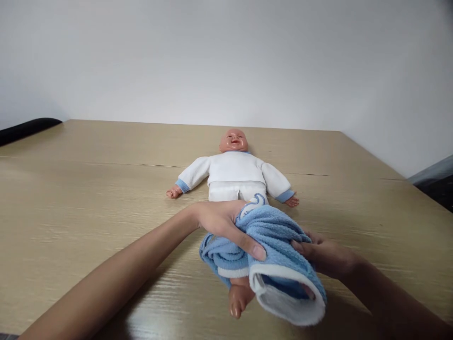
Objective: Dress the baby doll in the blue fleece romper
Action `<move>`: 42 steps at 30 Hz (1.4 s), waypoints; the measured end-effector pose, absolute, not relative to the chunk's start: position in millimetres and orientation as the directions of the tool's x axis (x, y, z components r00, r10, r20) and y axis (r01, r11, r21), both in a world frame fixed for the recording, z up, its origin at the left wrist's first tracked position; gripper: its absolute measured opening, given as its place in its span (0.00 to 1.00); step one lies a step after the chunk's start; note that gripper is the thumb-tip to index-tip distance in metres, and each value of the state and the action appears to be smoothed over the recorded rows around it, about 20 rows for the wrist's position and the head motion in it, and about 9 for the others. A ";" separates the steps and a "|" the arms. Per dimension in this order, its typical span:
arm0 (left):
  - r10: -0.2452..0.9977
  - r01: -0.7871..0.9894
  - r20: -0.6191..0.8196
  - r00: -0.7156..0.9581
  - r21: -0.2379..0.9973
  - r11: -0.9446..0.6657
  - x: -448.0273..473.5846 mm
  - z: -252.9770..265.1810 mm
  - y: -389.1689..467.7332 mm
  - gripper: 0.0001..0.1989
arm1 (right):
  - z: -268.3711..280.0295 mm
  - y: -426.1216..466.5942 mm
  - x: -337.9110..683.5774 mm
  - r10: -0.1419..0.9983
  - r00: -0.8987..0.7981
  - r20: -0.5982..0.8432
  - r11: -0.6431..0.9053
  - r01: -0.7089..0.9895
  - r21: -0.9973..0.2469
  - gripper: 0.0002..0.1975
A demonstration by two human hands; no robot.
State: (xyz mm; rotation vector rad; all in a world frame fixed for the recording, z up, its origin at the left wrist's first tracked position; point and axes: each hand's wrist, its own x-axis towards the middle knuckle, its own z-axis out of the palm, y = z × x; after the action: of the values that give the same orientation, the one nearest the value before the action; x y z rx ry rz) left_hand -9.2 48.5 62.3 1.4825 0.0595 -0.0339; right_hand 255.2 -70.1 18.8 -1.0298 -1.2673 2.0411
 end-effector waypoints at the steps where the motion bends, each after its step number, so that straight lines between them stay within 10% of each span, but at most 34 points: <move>1: 0.027 0.035 -0.037 0.999 0.996 0.079 -8.0 60.2 48.3 0.40 | 20.8 -69.2 254.8 0.749 -0.579 -0.323 -0.409 -0.021 -0.912 0.37; 8: 0.061 -0.012 0.012 0.998 1.000 0.012 -1.8 60.1 42.3 0.27 | 40.6 -69.6 250.4 0.595 -0.770 -0.231 -0.417 -0.050 -0.907 0.52; 21: -0.152 0.096 -0.073 0.986 0.984 0.147 -6.4 59.9 53.7 0.27 | 47.4 -67.5 245.5 0.669 -0.719 -0.189 -0.347 -0.077 -0.935 0.36; 28: -0.023 -0.006 0.006 1.000 1.000 0.011 -8.4 56.3 54.2 0.36 | 31.2 -85.7 231.0 0.987 -0.100 -0.129 -0.140 -0.117 -0.983 0.19; 32: -0.056 -0.018 0.018 0.998 1.000 0.011 -8.1 58.7 52.4 0.14 | 29.2 -111.4 216.4 0.990 0.107 -0.092 -0.095 0.022 -0.995 0.23; 42: -0.096 0.153 -0.166 0.981 0.980 -0.131 2.2 70.6 32.6 0.11 | 21.3 -186.6 137.0 0.888 0.448 -0.102 -0.195 0.168 -0.966 0.21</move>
State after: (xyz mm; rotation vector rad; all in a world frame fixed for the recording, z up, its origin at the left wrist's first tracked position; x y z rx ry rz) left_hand 2.2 32.6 70.6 1.6884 0.0431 -0.2139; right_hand 137.0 -186.6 21.3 -1.6549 -0.9299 0.8627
